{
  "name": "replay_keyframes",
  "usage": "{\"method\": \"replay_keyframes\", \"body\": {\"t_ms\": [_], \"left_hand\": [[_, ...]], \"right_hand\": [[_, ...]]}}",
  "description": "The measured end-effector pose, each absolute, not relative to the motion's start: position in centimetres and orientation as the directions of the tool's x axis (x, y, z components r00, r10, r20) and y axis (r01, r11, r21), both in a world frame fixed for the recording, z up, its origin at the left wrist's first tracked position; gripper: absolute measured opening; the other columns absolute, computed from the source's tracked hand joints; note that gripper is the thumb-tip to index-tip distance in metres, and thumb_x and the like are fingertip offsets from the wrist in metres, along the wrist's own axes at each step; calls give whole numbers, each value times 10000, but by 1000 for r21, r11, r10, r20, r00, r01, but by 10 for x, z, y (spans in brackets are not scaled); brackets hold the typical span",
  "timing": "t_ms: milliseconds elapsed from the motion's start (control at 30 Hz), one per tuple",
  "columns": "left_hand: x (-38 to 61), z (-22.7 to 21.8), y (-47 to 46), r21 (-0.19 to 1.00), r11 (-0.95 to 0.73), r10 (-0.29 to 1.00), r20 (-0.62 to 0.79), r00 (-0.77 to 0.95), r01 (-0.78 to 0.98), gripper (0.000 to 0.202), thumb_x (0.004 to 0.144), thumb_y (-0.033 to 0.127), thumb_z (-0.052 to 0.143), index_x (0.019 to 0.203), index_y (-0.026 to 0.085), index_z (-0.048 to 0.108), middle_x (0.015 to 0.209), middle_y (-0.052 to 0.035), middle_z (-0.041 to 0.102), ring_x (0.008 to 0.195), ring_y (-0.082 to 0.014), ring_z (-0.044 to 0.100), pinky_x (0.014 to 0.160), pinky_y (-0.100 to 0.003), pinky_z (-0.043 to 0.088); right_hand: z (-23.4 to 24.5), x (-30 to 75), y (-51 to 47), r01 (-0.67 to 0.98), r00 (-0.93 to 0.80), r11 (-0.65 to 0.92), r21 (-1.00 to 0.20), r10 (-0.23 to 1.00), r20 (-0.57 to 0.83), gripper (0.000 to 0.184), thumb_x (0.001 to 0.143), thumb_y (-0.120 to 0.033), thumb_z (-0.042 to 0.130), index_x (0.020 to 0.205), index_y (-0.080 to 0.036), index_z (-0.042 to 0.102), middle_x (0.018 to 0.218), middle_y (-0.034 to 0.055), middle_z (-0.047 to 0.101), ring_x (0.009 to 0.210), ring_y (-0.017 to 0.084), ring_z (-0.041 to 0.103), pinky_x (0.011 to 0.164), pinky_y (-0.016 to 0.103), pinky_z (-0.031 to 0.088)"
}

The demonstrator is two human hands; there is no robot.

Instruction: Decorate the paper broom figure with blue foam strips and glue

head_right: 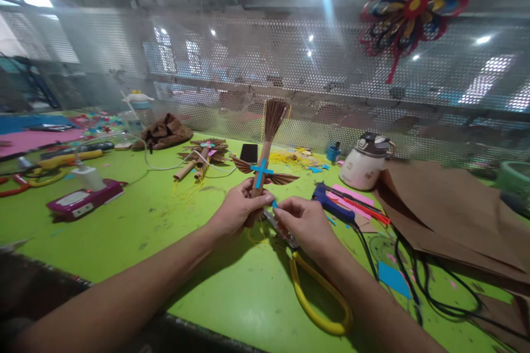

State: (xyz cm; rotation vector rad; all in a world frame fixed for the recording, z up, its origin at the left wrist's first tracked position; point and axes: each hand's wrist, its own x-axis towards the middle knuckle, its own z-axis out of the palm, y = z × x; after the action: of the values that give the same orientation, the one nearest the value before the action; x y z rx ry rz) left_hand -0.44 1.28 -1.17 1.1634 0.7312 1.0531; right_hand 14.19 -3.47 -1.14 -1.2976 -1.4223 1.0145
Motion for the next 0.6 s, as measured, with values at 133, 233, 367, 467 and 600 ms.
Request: {"method": "replay_keyframes", "body": {"t_ms": [133,233,367,467,600], "left_hand": [[-5,-11,12,960,47,929,59,366,-275,447,600,232,745,995,145,556,683,27,568,431,-26,408,410,-181,283],[-5,-10,12,961,46,927,61,369,-274,452,599,233,748,998,145,553,689,26,570,433,-26,413,413,-180,295],[-6,-10,13,964,44,928,58,367,-263,466,595,241,752,1007,147,557,700,25,569,435,-25,413,410,-177,298],[-5,-12,14,966,23,934,71,351,-257,468,583,244,757,998,145,563,699,25,565,453,-30,427,424,-177,310],[-4,-14,15,967,-10,931,101,349,-254,478,575,253,760,996,135,568,694,16,569,481,-47,454,459,-189,342]], "right_hand": [[-10,143,-35,185,-30,66,-981,998,62,256,678,-392,668,680,-145,601,543,-7,593,476,102,504,518,257,404],[-11,143,-35,148,-44,59,-987,998,53,259,679,-392,675,691,-142,606,539,-6,599,477,101,505,526,258,408],[-16,143,-34,106,-43,64,-992,997,59,271,678,-400,683,717,-141,616,551,-5,605,491,105,515,522,254,413],[-18,142,-33,103,-11,71,-992,997,70,286,670,-418,689,711,-144,616,568,-4,607,496,106,519,512,251,411],[-18,141,-34,143,-5,101,-985,995,102,302,683,-441,676,674,-145,618,533,-7,589,478,104,505,505,252,405]]}}
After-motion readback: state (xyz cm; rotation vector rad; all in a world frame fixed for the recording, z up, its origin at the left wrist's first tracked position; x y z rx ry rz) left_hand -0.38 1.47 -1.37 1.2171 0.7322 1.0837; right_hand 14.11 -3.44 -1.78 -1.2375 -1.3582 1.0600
